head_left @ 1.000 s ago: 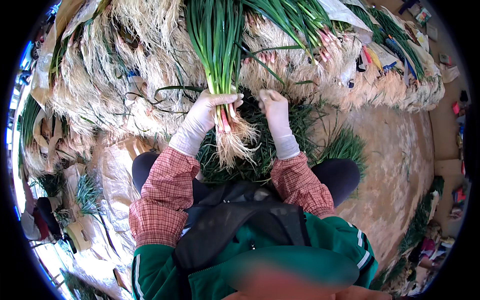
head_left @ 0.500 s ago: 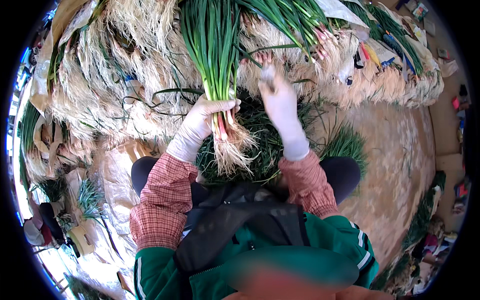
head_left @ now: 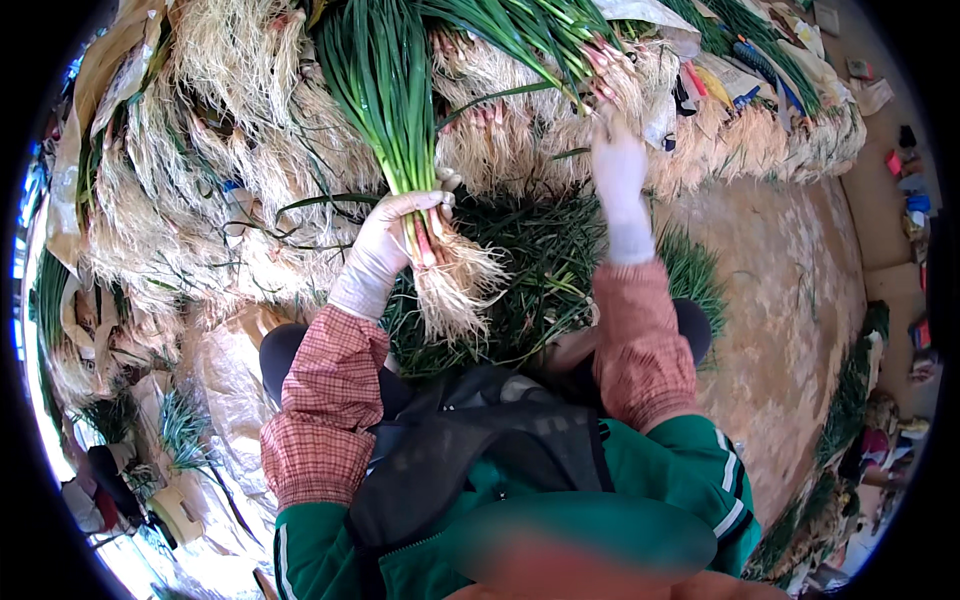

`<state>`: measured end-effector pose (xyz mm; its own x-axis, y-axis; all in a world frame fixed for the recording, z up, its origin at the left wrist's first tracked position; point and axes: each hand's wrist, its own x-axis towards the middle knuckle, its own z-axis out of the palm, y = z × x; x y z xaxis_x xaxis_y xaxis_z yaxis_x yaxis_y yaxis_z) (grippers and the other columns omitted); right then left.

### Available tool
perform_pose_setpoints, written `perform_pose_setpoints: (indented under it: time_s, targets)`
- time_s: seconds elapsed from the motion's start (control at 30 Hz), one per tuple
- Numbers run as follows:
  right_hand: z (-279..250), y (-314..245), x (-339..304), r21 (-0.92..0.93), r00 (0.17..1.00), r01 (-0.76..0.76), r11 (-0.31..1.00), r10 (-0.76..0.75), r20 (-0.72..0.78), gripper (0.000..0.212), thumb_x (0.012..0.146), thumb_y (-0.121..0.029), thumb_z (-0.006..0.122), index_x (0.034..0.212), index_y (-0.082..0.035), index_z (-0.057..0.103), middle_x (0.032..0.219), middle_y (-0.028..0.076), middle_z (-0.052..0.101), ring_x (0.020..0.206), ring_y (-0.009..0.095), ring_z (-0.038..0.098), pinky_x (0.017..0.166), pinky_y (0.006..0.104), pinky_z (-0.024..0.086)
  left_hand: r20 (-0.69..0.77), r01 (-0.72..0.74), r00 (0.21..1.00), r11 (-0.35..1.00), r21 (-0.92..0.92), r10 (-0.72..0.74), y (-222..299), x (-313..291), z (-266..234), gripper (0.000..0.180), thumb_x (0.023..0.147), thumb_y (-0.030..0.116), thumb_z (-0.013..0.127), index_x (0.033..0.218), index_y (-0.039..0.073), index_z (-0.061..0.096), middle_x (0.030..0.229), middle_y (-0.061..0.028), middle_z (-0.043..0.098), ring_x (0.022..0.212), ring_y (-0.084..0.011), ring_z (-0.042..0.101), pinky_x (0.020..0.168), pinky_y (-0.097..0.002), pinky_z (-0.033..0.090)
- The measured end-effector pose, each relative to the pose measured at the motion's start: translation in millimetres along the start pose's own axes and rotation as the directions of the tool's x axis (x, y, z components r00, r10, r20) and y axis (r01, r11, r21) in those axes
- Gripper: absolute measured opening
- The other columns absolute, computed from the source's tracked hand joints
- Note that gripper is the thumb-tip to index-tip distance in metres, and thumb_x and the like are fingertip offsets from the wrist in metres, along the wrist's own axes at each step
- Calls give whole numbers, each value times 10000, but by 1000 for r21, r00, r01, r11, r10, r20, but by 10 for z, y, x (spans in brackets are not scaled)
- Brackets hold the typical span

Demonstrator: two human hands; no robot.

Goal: The person sits on the floor and cleans bunches of scallions by hand, removing outer layers and dead leaves. They handle individual bunches, place them onto a paper sack, and wrap the sack around them.

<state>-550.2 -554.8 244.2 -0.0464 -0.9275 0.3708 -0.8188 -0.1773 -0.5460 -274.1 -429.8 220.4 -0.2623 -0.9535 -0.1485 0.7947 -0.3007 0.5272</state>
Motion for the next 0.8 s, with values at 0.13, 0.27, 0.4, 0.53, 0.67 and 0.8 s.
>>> perform_pose_setpoints:
  time_s: [0.13,0.27,0.4,0.53,0.67,0.8]
  targets:
    - [79,-212,-28,-147,950,171,974,-123,288,222,873,-301,549,897,-130,688,832,137,680,752,272,667,696,418,519,64,-72,995,997,-3,72,-50,99,-28,246,798,-40,595,1035,24,574,1049,-111,624,1077,-300,591,936,-397,493]
    - [123,-578,-779,380,697,26,925,-289,656,304,889,-381,594,967,-105,695,795,63,678,701,175,625,688,285,509,21,-82,996,997,14,82,-113,53,64,253,793,-17,623,1045,-11,597,1026,-161,656,1059,-318,611,960,-406,485]
    - [673,-901,-692,712,879,-249,656,-155,450,297,886,-291,633,1017,-29,684,754,62,653,638,112,569,608,241,482,-96,-117,987,984,137,130,-108,-13,55,275,785,-15,648,1052,-15,580,1008,-190,651,942,-276,653,793,-379,559]
    - [930,-1029,-766,846,869,-486,218,19,494,164,911,-141,583,958,3,645,672,3,590,476,87,489,412,223,375,-90,-106,987,957,269,134,-130,17,35,274,800,18,656,1051,13,547,924,-140,659,819,-248,667,708,-357,571]
    - [892,-724,-800,827,893,-16,563,-364,265,188,941,-150,520,890,-36,661,778,62,610,683,166,584,569,276,468,-11,-93,995,973,209,98,-171,-2,27,266,825,32,634,1069,12,529,966,-159,641,883,-264,652,718,-371,573]
    - [626,-513,-652,-27,627,370,929,-228,745,124,825,-168,600,855,-105,702,972,93,676,879,257,649,807,359,519,-40,-106,993,990,89,110,-73,-94,14,323,822,18,619,1129,-34,534,1042,-191,622,945,-298,637,815,-397,551]
